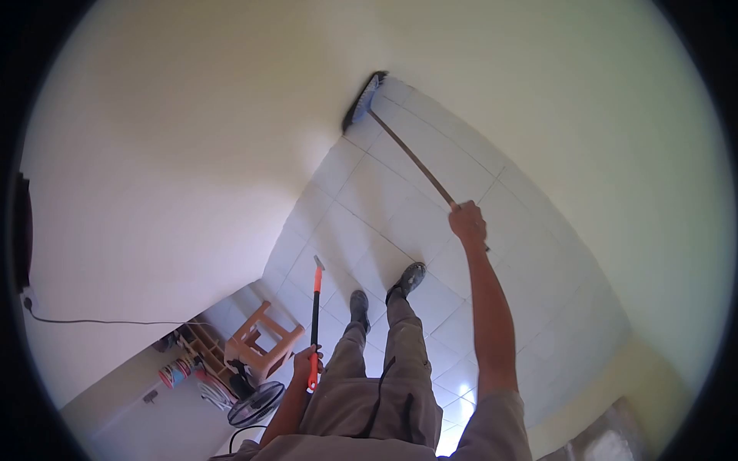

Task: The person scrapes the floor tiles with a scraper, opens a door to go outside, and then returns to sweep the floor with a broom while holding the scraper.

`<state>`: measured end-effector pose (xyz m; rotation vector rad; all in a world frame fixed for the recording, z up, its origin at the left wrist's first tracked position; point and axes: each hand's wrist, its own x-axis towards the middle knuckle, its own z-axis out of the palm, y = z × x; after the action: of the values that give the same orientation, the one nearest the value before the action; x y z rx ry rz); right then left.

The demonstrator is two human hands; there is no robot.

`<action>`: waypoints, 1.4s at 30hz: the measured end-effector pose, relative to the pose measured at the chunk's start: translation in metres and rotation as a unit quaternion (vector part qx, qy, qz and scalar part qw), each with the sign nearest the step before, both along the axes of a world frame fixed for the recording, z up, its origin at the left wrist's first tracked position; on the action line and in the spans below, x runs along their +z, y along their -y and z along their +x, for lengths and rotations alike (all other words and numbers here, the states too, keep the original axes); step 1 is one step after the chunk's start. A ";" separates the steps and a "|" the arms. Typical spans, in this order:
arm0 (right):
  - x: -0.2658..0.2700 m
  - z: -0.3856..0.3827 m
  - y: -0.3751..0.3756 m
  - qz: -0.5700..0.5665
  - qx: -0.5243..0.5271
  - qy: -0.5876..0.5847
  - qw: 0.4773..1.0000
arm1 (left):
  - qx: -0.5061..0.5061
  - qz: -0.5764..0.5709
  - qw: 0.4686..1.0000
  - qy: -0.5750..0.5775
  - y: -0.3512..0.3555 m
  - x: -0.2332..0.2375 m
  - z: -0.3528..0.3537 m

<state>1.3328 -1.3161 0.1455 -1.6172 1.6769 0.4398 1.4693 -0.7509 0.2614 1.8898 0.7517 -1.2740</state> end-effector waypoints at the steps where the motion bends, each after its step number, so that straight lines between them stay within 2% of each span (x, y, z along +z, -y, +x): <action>1: -0.019 0.003 0.007 0.000 -0.018 0.014 1.000 | -0.007 -0.001 1.000 -0.003 0.014 0.002 0.003; 4: -0.050 -0.018 -0.016 0.001 -0.046 0.001 0.999 | -0.041 0.000 0.999 -0.017 0.031 0.006 0.018; 5: -0.082 -0.043 -0.033 0.043 -0.056 0.009 0.997 | -0.059 0.002 0.998 -0.022 0.034 0.008 0.023; 6: -0.123 -0.079 -0.060 0.011 -0.038 0.030 0.999 | -0.076 0.004 0.997 -0.027 0.039 0.009 0.027; 7: -0.101 -0.098 -0.084 -0.044 -0.074 0.034 0.996 | -0.081 0.004 0.996 -0.032 0.042 0.009 0.030; 8: -0.102 -0.133 -0.114 -0.103 0.002 0.071 0.992 | -0.086 0.004 0.996 -0.039 0.044 0.008 0.035; 9: -0.062 -0.149 -0.139 -0.083 -0.057 0.055 0.993 | -0.091 0.001 0.995 -0.042 0.046 0.004 0.038; 10: -0.050 -0.177 -0.168 -0.055 -0.061 0.022 0.996 | -0.083 0.000 0.996 -0.038 0.047 0.001 0.039; 11: -0.004 -0.180 -0.187 -0.073 -0.101 -0.014 0.992 | -0.075 0.000 0.997 -0.033 0.046 -0.003 0.039; 12: 0.018 -0.195 -0.213 -0.016 -0.101 -0.055 0.993 | -0.070 -0.004 0.997 -0.025 0.039 -0.009 0.037; 14: 0.071 -0.212 -0.241 -0.001 -0.124 -0.030 0.992 | -0.092 -0.001 0.996 -0.015 0.043 -0.013 0.035; 17: 0.092 -0.215 -0.258 -0.026 -0.148 0.036 0.988 | -0.102 -0.010 0.995 -0.017 0.055 -0.014 0.037; 19: 0.089 -0.188 -0.239 -0.011 -0.117 0.047 0.992 | -0.111 -0.032 0.993 -0.007 0.064 -0.006 0.035; 20: 0.084 -0.163 -0.219 0.040 -0.119 0.020 0.992 | -0.123 -0.039 0.992 -0.002 0.067 -0.003 0.038; 22: 0.053 -0.113 -0.181 0.048 -0.103 0.047 0.992 | -0.140 -0.051 0.989 0.003 0.077 0.004 0.047; 23: 0.018 -0.092 -0.170 0.008 -0.067 0.049 0.997 | -0.145 -0.055 0.988 0.003 0.081 0.006 0.050; 24: 0.013 -0.070 -0.151 0.032 -0.058 0.061 0.996 | -0.152 -0.057 0.987 0.001 0.083 0.008 0.054; 25: 0.005 -0.049 -0.138 0.024 -0.106 0.058 0.992 | -0.172 -0.054 0.984 0.005 0.084 0.010 0.058; 26: 0.000 -0.053 -0.159 0.023 -0.163 0.026 0.986 | -0.199 -0.043 0.979 -0.020 0.070 0.016 0.064; 29: -0.016 -0.064 -0.172 0.022 -0.219 0.010 0.975 | -0.250 -0.046 0.967 -0.016 0.066 0.031 0.086; 30: -0.013 -0.086 -0.183 0.066 -0.230 0.006 0.971 | -0.264 -0.050 0.963 -0.019 0.066 0.032 0.093; 31: -0.009 -0.109 -0.209 0.020 -0.244 -0.027 0.969 | -0.269 -0.050 0.962 -0.018 0.064 0.031 0.099; 32: -0.016 -0.145 -0.237 0.065 -0.279 -0.017 0.958 | -0.272 -0.049 0.961 -0.018 0.059 0.029 0.105; 33: 0.021 -0.215 -0.321 0.055 -0.307 -0.070 0.948 | -0.292 -0.030 0.953 -0.071 0.031 0.029 0.093; 34: 0.007 -0.243 -0.355 -0.020 -0.288 -0.077 0.954 | -0.299 -0.038 0.952 -0.061 0.037 0.020 0.105; 35: 0.034 -0.259 -0.381 -0.034 -0.334 -0.082 0.938 | -0.308 -0.043 0.948 -0.060 0.038 0.016 0.115; 37: 0.037 -0.303 -0.460 -0.080 -0.364 -0.053 0.927 | -0.316 -0.049 0.946 -0.059 0.031 0.007 0.128; 38: 0.047 -0.315 -0.494 -0.115 -0.330 -0.101 0.932 | -0.316 -0.049 0.945 -0.063 0.026 0.003 0.134; 39: 0.068 -0.316 -0.514 -0.105 -0.377 -0.131 0.911 | -0.317 -0.048 0.945 -0.066 0.022 0.000 0.138; 40: 0.108 -0.365 -0.651 -0.072 -0.476 -0.157 0.862 | -0.352 -0.038 0.931 -0.089 -0.064 -0.006 0.084; 41: 0.125 -0.368 -0.678 -0.061 -0.495 -0.182 0.848 | -0.351 -0.026 0.931 -0.094 -0.082 -0.001 0.083; 42: 0.157 -0.346 -0.669 -0.051 -0.497 -0.225 0.837 | -0.350 -0.021 0.931 -0.101 -0.089 -0.001 0.088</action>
<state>0.9865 -0.6475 0.3025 -0.5075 2.6429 0.1830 1.5575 -0.6615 0.2609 2.0909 0.1164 -1.9176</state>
